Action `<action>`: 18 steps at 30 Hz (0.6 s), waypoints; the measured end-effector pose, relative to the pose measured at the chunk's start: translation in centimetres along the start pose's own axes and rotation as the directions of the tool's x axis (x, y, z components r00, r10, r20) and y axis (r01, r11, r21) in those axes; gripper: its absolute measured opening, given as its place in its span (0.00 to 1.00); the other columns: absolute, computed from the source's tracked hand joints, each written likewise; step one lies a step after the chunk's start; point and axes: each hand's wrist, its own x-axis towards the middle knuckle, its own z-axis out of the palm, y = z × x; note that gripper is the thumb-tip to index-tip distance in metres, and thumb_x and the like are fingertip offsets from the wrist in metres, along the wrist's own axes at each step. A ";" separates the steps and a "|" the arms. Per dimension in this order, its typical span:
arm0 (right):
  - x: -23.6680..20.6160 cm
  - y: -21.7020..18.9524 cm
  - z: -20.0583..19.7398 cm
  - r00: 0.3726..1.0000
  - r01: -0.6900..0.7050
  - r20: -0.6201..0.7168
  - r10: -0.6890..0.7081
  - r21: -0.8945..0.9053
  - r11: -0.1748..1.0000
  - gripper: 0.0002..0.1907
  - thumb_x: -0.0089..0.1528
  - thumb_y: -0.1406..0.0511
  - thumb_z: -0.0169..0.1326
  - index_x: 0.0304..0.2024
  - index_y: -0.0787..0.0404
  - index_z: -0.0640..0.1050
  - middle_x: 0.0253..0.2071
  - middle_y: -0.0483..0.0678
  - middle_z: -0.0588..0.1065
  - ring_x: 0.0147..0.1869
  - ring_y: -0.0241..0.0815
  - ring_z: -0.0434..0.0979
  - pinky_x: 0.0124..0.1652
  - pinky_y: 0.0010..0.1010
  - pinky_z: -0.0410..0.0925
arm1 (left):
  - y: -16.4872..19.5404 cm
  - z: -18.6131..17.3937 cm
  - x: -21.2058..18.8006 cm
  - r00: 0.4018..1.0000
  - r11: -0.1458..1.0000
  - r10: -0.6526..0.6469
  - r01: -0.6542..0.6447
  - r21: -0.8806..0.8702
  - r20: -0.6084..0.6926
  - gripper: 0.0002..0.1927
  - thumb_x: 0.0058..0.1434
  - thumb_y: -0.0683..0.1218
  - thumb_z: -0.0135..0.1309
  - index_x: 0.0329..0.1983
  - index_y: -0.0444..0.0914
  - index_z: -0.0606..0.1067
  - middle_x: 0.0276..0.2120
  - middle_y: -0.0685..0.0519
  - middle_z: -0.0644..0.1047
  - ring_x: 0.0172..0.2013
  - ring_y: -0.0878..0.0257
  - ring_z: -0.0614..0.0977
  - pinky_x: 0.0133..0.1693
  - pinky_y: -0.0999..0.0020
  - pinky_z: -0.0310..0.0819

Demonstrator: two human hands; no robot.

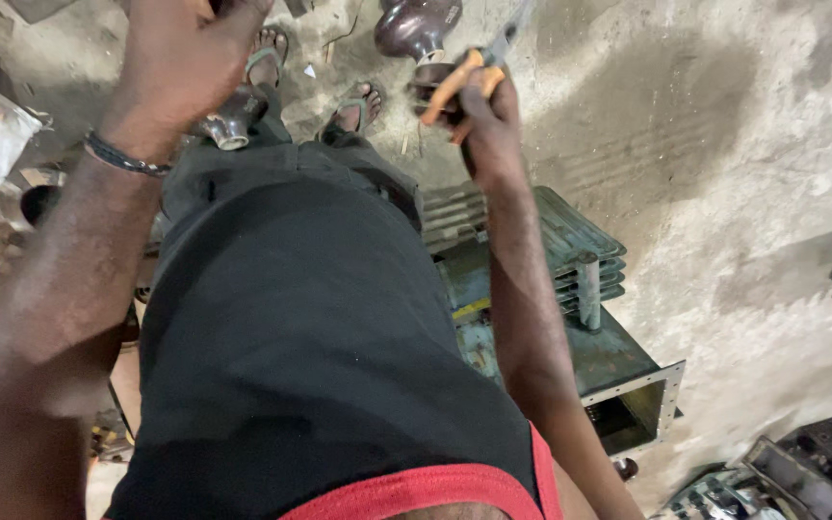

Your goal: The person sits on the workshop floor and works on porcelain insulators, holding each insulator and using a small hand tool to scrape and work the metal fitting on top. They set finished insulators aside and pick up the next one, repeating the process.

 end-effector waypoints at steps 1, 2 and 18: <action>0.3 -0.2 1.0 0.995 -0.093 -0.017 0.094 0.054 0.994 0.19 0.72 0.64 0.43 0.63 0.65 0.62 0.43 0.58 0.81 0.44 0.51 0.87 0.45 0.46 0.80 | -0.3 0.1 -0.1 0.999 0.999 0.031 -0.031 0.010 -0.024 0.14 0.84 0.45 0.56 0.44 0.30 0.77 0.28 0.49 0.74 0.28 0.64 0.75 0.30 0.62 0.67; 0.4 -0.3 1.8 0.995 -0.100 0.012 0.101 -0.023 0.995 0.20 0.71 0.64 0.44 0.64 0.62 0.59 0.42 0.58 0.81 0.41 0.49 0.86 0.42 0.44 0.79 | -0.6 0.2 -0.1 0.997 0.998 0.065 -0.064 0.019 -0.049 0.14 0.83 0.44 0.56 0.42 0.29 0.76 0.27 0.48 0.73 0.27 0.62 0.74 0.30 0.61 0.65; -1.3 5.2 -0.4 0.929 0.370 0.182 -0.322 -0.448 0.814 0.18 0.75 0.55 0.49 0.58 0.59 0.78 0.55 0.52 0.78 0.56 0.40 0.82 0.57 0.40 0.78 | 1.5 0.4 -1.2 0.996 0.985 -0.082 0.076 -0.155 -0.034 0.09 0.75 0.43 0.52 0.39 0.34 0.75 0.24 0.61 0.71 0.25 0.72 0.73 0.28 0.71 0.66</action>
